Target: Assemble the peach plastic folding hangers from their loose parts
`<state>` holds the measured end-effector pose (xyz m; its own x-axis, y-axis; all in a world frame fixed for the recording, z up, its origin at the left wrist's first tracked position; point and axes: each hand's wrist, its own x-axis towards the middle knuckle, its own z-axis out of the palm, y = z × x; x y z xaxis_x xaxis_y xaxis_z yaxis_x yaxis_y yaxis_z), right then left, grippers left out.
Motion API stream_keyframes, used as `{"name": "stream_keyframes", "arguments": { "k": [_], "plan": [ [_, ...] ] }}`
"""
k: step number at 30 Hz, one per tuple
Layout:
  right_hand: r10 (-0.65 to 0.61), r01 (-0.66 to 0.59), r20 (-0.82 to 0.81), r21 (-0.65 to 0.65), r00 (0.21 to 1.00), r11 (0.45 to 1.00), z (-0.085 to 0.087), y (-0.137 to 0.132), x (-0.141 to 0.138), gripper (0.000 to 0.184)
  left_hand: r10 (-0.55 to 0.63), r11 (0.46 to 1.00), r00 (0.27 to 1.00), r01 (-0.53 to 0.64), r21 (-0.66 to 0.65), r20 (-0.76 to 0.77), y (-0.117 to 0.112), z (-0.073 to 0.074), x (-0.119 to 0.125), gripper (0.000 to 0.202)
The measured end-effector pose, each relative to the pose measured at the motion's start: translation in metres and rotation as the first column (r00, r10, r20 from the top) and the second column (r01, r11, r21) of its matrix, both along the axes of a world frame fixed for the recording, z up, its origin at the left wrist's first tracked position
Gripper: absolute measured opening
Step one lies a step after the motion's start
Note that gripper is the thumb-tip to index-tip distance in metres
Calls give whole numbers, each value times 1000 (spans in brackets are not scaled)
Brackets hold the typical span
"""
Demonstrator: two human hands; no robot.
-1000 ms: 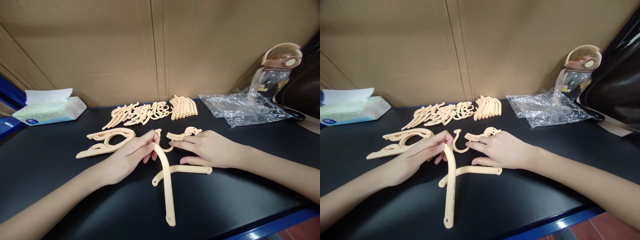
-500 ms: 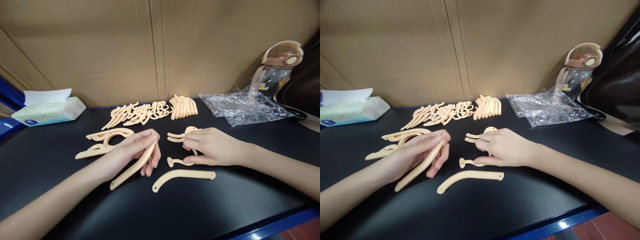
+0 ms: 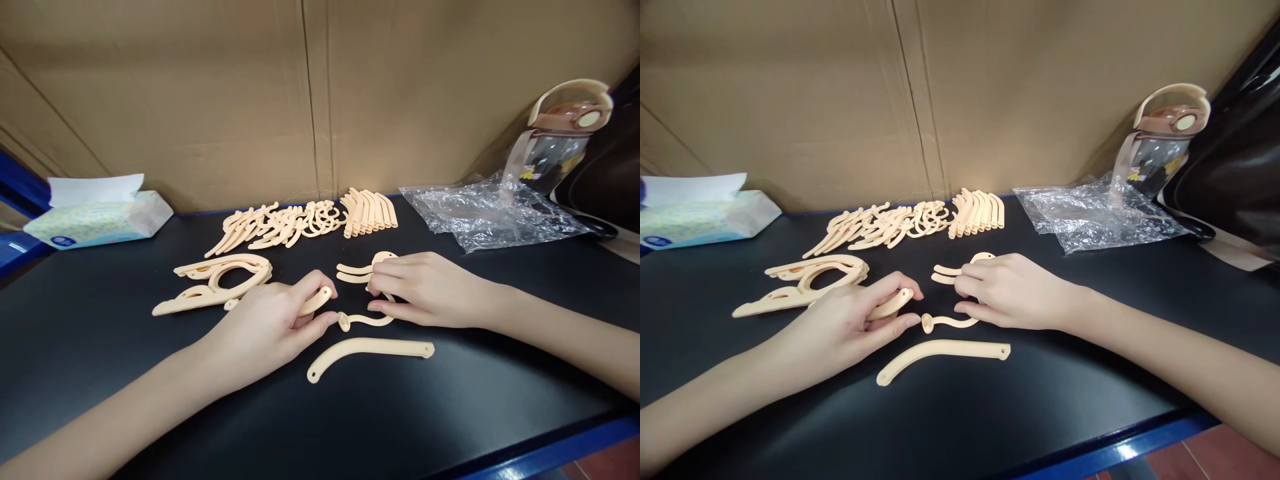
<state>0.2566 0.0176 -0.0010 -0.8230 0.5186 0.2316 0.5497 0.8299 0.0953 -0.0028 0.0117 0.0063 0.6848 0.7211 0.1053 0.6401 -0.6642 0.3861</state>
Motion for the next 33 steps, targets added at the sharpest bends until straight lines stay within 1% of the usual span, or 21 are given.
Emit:
{"name": "stream_keyframes", "arguments": {
  "k": [3, 5, 11, 17, 21, 24, 27, 33],
  "plan": [
    [-6, 6, -7, 3, 1000, 1000, -1, 0, 0, 29, -54, 998, 998, 54, 42, -15, 2, -4, -2, 24],
    [-14, 15, -8, 13, 1000, 1000, -2, 0, 0, 30, -83, 995, 996, 84, 57, -16, 2, -5, -3, 25],
    [-25, 25, 2, 52, 1000, 998, -2, -1, -4, 28, -170, 982, 985, 169, 87, 5, -1, -6, 1, 17],
    [-25, 23, 14, 89, 1000, 996, -2, -2, -6, 29, -174, 980, 984, 177, 91, -42, -5, -5, 4, 19],
    [-16, 15, 13, 85, 1000, 996, -3, -2, -5, 29, -139, 977, 988, 148, 152, -67, -5, -7, 3, 20],
    [-10, 10, 1, 65, 1000, 998, -2, -2, -5, 31, -134, 963, 988, 149, 224, -82, -2, -10, 1, 19],
    [11, -10, -17, 66, 1000, 998, 0, -2, -5, 33, -143, 955, 984, 165, 247, -104, 0, -12, -1, 21],
    [63, -45, -96, 174, 993, 984, 1, -1, -4, 37, -161, 957, 981, 182, 226, -106, 2, -15, -3, 24]
  ]
}}
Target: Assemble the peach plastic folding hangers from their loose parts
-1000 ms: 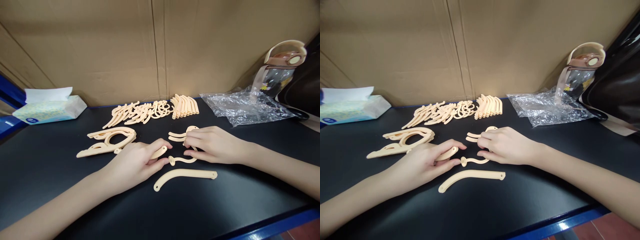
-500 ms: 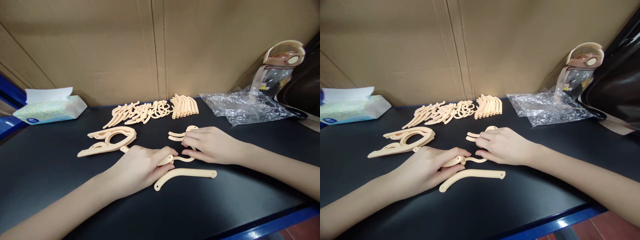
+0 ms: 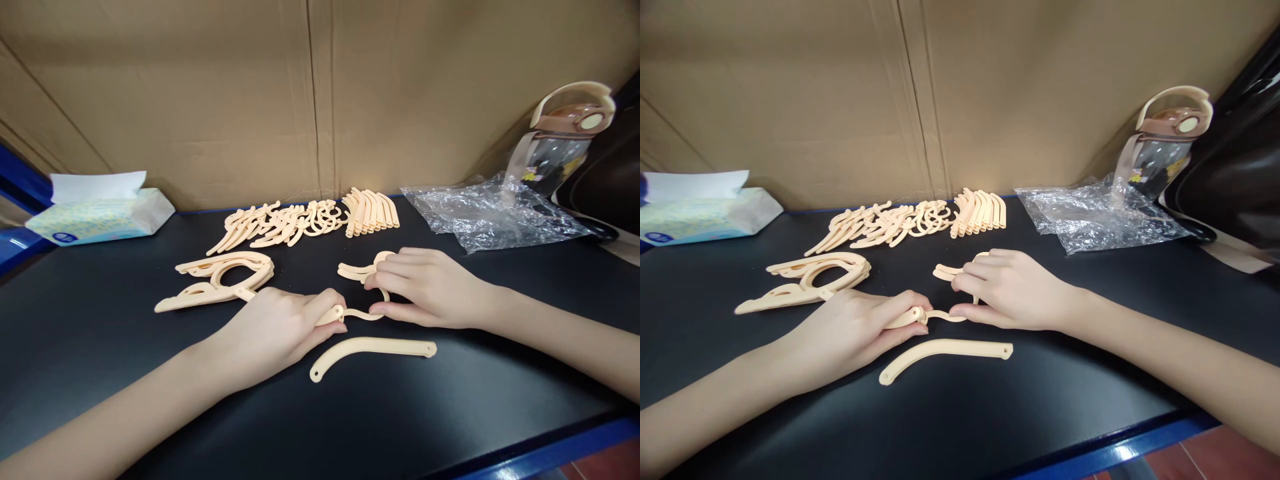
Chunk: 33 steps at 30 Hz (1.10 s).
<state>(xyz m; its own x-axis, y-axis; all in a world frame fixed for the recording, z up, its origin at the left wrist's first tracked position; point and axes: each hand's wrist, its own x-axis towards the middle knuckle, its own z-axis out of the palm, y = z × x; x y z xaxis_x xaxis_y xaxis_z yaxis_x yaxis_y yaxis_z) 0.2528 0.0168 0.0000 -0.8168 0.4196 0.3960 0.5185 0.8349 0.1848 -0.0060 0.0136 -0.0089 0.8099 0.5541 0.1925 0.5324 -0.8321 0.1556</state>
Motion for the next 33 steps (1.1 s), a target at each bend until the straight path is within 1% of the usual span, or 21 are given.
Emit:
{"name": "stream_keyframes", "arguments": {
  "k": [3, 6, 9, 12, 16, 21, 26, 33],
  "plan": [
    [28, -25, -58, 48, 998, 999, -1, 0, 2, 32, -20, 999, 1000, 19, 31, 25, 0, -1, 0, 25],
    [52, -42, -109, 85, 993, 995, -1, -1, 3, 28, -30, 994, 998, 24, 104, 60, 0, -2, 1, 24],
    [78, -64, -151, 99, 985, 993, -1, -2, 3, 23, -26, 984, 995, 8, 180, 101, 1, -2, 1, 23],
    [95, -78, -169, 101, 981, 992, -1, -3, 3, 19, -22, 977, 993, -3, 214, 118, 0, 0, 1, 22],
    [82, -65, -156, 110, 984, 992, 0, -3, 3, 23, 4, 963, 993, -36, 266, 120, -2, 5, 2, 24],
    [35, -22, -153, 87, 988, 996, -1, -2, 6, 25, 43, 936, 988, -92, 339, 150, -2, 10, 3, 30],
    [8, 1, -160, 55, 987, 999, -2, 0, 8, 24, 93, 919, 982, -149, 364, 167, -3, 10, 1, 34],
    [4, -1, -186, 17, 983, 1000, 0, 0, 8, 25, 109, 918, 980, -164, 361, 169, -3, 10, 3, 39]
  ]
}}
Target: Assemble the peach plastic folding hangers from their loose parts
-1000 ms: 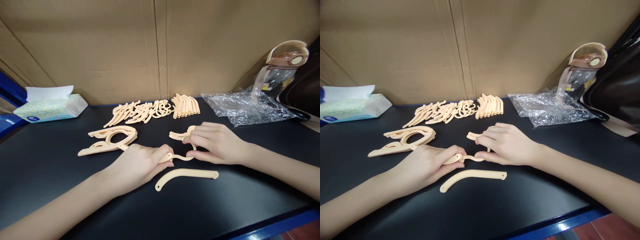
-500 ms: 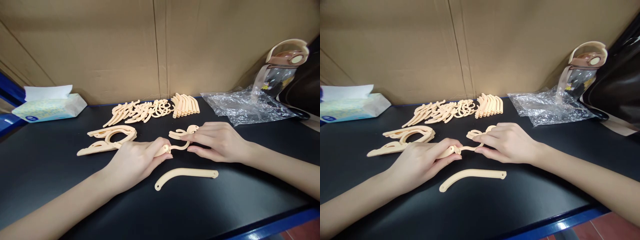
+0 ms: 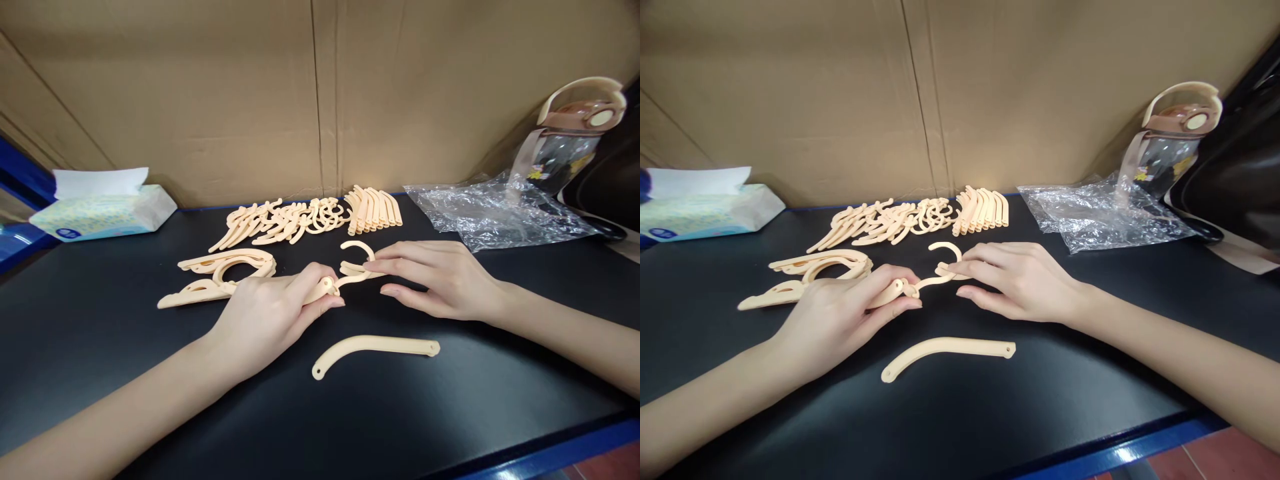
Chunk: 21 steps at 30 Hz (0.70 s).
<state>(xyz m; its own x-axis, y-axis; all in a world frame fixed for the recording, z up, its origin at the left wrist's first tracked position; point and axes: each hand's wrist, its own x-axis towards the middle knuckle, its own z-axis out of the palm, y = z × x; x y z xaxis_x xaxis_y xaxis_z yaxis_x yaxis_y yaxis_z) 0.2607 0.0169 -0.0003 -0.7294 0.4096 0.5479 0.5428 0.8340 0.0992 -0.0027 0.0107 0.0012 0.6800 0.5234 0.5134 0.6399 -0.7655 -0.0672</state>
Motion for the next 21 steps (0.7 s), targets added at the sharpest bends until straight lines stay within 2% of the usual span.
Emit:
{"name": "stream_keyframes", "arguments": {
  "k": [5, 14, 21],
  "plan": [
    [-5, 5, -2, -14, 1000, 1000, 0, 0, 1, 26, 2, 1000, 1000, -2, -17, -23, 1, 0, 0, 43],
    [-7, 6, 18, 55, 1000, 998, 0, -1, 0, 28, -10, 999, 1000, 8, -42, -27, 1, 0, -1, 39],
    [22, -15, 70, -86, 997, 996, -2, 1, -1, 36, -45, 995, 999, 42, -91, -30, 1, -1, -1, 36]
  ]
}}
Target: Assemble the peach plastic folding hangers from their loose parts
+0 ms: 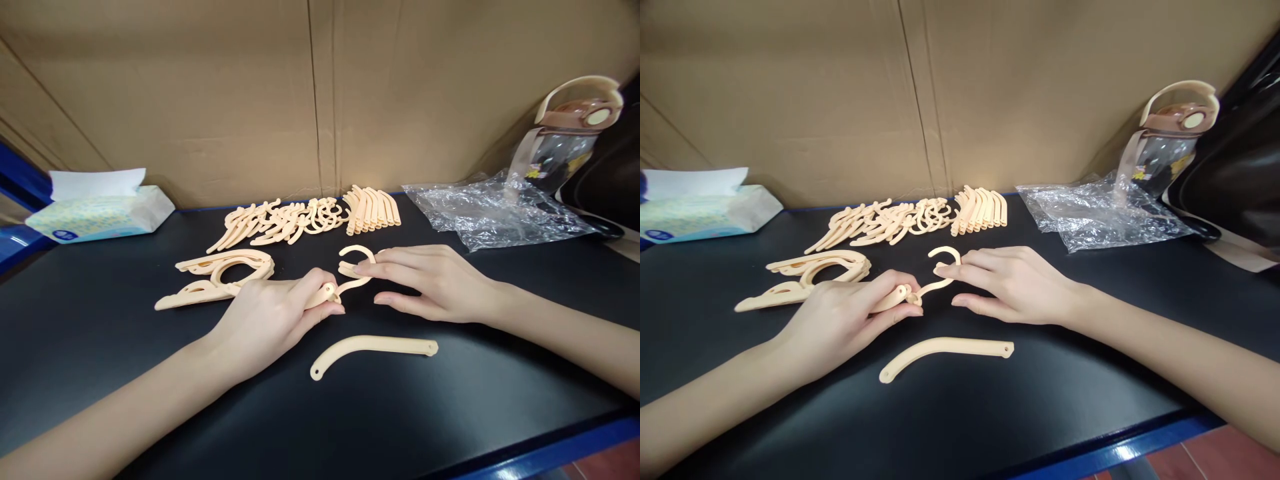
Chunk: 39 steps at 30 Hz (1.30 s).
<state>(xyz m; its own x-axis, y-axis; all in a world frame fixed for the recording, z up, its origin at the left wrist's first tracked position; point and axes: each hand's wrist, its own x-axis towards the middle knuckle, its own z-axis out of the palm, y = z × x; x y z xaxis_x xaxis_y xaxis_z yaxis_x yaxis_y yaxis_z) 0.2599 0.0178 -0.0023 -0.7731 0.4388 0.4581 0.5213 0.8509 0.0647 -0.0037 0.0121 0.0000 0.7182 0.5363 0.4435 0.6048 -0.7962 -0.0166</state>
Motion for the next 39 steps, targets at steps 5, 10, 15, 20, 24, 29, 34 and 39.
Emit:
{"name": "stream_keyframes", "arguments": {
  "k": [5, 10, 15, 20, 24, 29, 34, 39],
  "plan": [
    [-6, 6, 4, -96, 1000, 995, 0, 1, 0, 37, -9, 999, 1000, 9, -49, -9, 0, -1, 0, 33],
    [15, -18, -36, -62, 999, 998, -2, 3, -2, 24, -97, 981, 994, 88, -172, -48, -1, -3, 0, 24],
    [26, -27, -35, -29, 999, 999, -2, 2, -3, 20, -155, 966, 985, 136, -219, -73, -3, -3, 1, 22],
    [28, -29, -44, -12, 999, 1000, -1, 0, -4, 22, -156, 963, 984, 131, -237, -86, -2, -3, 1, 24],
    [35, -35, -54, 9, 998, 999, 0, -1, -4, 23, -154, 968, 985, 134, -212, -79, -2, -2, 0, 22],
    [42, -42, -64, 13, 997, 999, -1, -1, -4, 21, -154, 971, 985, 136, -196, -77, -2, -2, 0, 21],
    [40, -39, -68, 3, 997, 999, -1, -1, -4, 20, -159, 974, 984, 143, -178, -80, -2, -1, 0, 24],
    [33, -33, -49, 1, 998, 999, 0, -1, -5, 21, -160, 974, 984, 145, -174, -78, -1, -3, 0, 25]
  ]
}}
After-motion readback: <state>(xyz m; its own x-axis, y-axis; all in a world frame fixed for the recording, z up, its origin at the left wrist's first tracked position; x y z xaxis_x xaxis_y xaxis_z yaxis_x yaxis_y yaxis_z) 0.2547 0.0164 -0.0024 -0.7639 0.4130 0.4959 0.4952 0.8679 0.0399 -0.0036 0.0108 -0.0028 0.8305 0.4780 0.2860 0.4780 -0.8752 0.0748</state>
